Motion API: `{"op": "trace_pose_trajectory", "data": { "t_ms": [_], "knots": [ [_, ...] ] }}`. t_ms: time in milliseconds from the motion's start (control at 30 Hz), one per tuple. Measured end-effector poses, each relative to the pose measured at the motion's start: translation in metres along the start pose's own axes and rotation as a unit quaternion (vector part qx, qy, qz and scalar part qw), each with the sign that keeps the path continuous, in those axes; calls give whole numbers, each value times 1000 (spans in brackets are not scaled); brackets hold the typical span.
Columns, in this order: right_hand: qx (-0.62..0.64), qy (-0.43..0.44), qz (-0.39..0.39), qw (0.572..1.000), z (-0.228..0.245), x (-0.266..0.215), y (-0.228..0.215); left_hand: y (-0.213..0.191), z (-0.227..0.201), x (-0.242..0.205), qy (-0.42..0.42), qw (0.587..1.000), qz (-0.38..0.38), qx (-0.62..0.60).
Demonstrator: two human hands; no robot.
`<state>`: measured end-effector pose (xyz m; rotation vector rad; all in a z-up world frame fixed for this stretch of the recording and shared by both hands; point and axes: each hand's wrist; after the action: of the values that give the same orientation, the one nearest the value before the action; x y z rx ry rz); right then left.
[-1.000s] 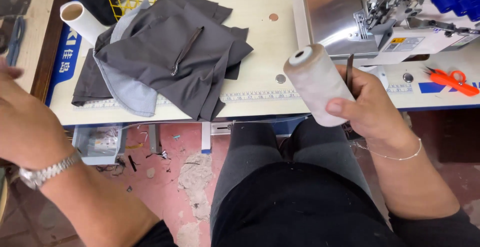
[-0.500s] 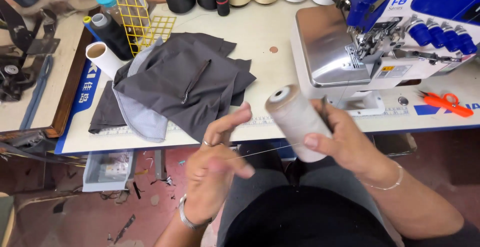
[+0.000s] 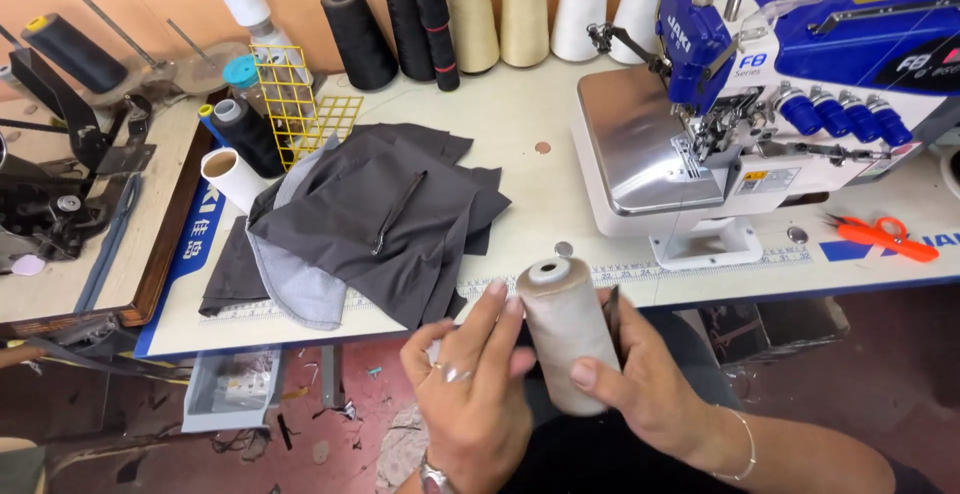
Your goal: Using tweezers and a metal probe to thread and adjust the internal components of an industrial sewing machine.
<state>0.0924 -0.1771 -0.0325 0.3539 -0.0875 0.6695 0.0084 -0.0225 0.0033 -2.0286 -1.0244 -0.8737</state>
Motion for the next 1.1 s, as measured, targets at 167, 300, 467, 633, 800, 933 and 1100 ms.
{"op": "trace_pose_trajectory", "data": {
  "t_ms": [167, 300, 467, 633, 800, 933, 1100],
  "knots": [
    [84, 21, 29, 996, -7, -9, -14, -2, 2, 11, 135, 982, 133, -1],
    [246, 199, 145, 938, 46, -28, -46, -19, 62, -7, 125, 944, 232, -200],
    [424, -149, 22, 893, 43, -38, -116, -30, 123, -41, -170, 975, 127, -61],
    [-206, -125, -104, 965, -14, 0, -70, 32, 14, -13, -266, 883, 302, -243],
    [-465, -338, 7, 819, -1, 22, -48, 63, 15, 12, -325, 880, 245, -246],
    [-452, -239, 6, 860, 5, 18, -63, 83, 54, 76, -255, 933, 193, -165],
    [-339, 23, 65, 938, -33, -7, -114, 114, 103, 239, -185, 977, 56, -89]
  ]
}}
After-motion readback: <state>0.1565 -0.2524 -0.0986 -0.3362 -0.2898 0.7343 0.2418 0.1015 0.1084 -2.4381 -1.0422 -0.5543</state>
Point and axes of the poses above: each hand's wrist, its own x-axis towards the middle knuckle, its own y-axis out of the palm, z = x × y, and after that the axes turned 8 degrees about -y, right-handed
